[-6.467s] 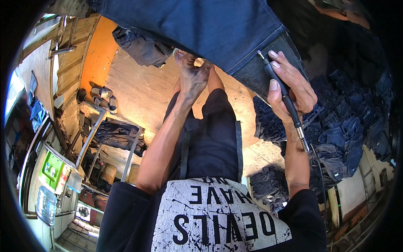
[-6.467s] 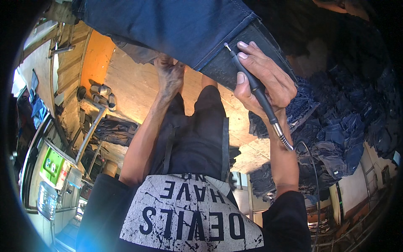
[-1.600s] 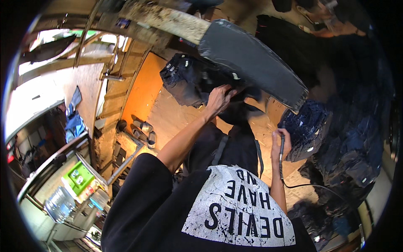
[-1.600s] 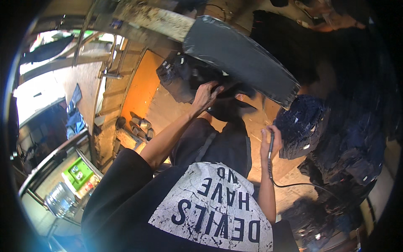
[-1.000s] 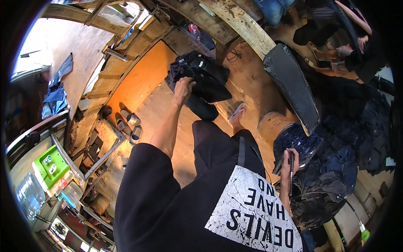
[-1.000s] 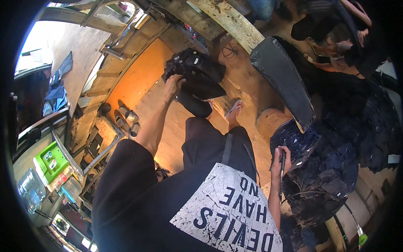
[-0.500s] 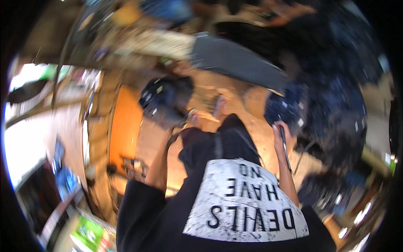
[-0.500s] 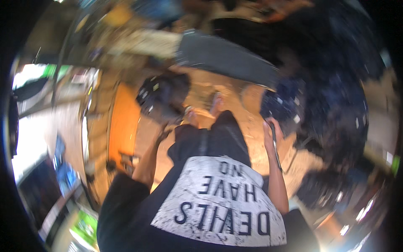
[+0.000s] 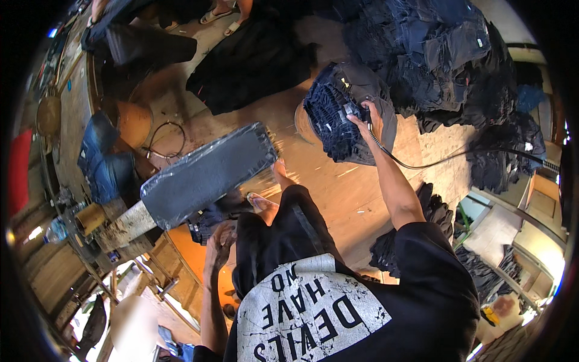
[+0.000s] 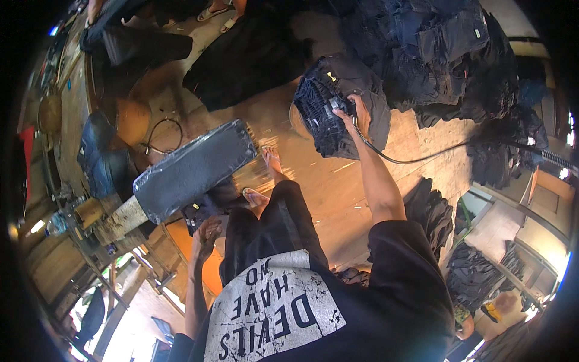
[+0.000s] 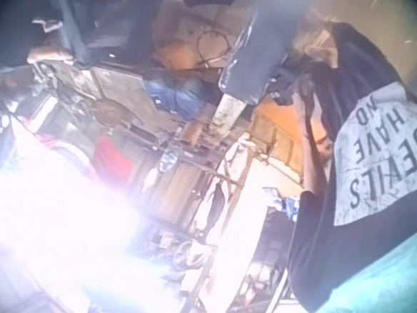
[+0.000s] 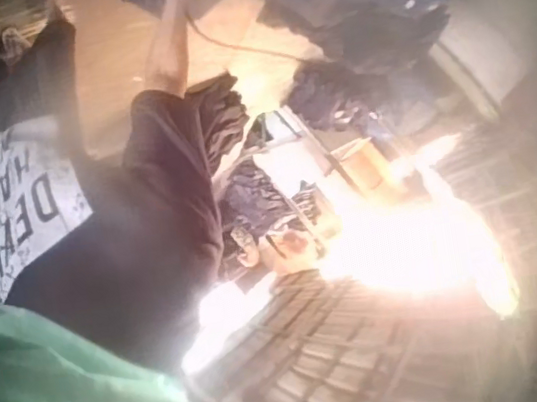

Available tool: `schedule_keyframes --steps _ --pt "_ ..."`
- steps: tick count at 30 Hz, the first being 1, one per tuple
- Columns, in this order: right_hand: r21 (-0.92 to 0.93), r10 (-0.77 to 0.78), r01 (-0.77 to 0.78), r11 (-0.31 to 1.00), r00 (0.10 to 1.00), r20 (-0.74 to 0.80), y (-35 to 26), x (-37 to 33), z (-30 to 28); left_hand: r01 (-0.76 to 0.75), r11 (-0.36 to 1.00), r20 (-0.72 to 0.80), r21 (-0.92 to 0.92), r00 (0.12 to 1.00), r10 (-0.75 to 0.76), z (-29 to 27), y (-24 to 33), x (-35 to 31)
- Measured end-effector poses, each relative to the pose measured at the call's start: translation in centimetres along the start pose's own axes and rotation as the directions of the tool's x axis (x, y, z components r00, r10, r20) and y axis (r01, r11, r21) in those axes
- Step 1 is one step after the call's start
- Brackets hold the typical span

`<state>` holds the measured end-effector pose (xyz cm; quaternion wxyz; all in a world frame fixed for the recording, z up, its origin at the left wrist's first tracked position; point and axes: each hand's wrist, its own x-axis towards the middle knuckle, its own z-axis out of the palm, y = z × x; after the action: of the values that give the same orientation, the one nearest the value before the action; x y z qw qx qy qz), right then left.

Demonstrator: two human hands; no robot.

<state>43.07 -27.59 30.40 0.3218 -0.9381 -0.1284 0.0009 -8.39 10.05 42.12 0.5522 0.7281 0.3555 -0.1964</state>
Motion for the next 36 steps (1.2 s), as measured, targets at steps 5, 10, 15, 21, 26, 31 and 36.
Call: schedule_keyframes --steps 5,10,15,21,26,31,36 --pt "0.088 0.029 -0.026 0.996 0.999 -0.034 -0.5 0.9 -2.7 -0.349 0.934 0.210 0.081 0.922 0.326 -0.3 20.4 7.3" --pt "0.208 -0.126 0.160 0.965 0.977 -0.170 -9.4 -0.8 -5.3 -0.521 0.853 -0.008 -0.036 0.853 0.521 7.9 31.1 20.8" --pt "0.287 -0.101 0.167 0.943 0.968 -0.230 -16.8 -6.3 -3.0 -0.454 0.849 0.117 0.271 0.891 0.439 10.7 33.0 31.6" --pt "0.416 -0.246 0.250 0.874 0.967 -0.065 -23.8 -13.2 0.6 -0.588 0.798 0.236 0.129 0.800 0.552 -1.4 25.5 30.5" --pt "0.572 -0.479 0.386 0.724 0.878 0.014 -32.8 -20.1 4.2 -0.541 0.817 0.031 0.200 0.837 0.546 -10.4 18.1 22.0" --pt "0.715 -0.682 0.418 0.561 0.723 0.113 -40.7 -23.6 7.4 -0.354 0.839 -0.164 0.413 0.877 0.451 -19.4 8.9 15.4" --pt "0.554 -0.709 0.540 0.633 0.692 0.136 -40.8 -18.8 6.2 -0.263 0.620 -0.442 0.739 0.506 0.741 -19.9 3.6 7.1"
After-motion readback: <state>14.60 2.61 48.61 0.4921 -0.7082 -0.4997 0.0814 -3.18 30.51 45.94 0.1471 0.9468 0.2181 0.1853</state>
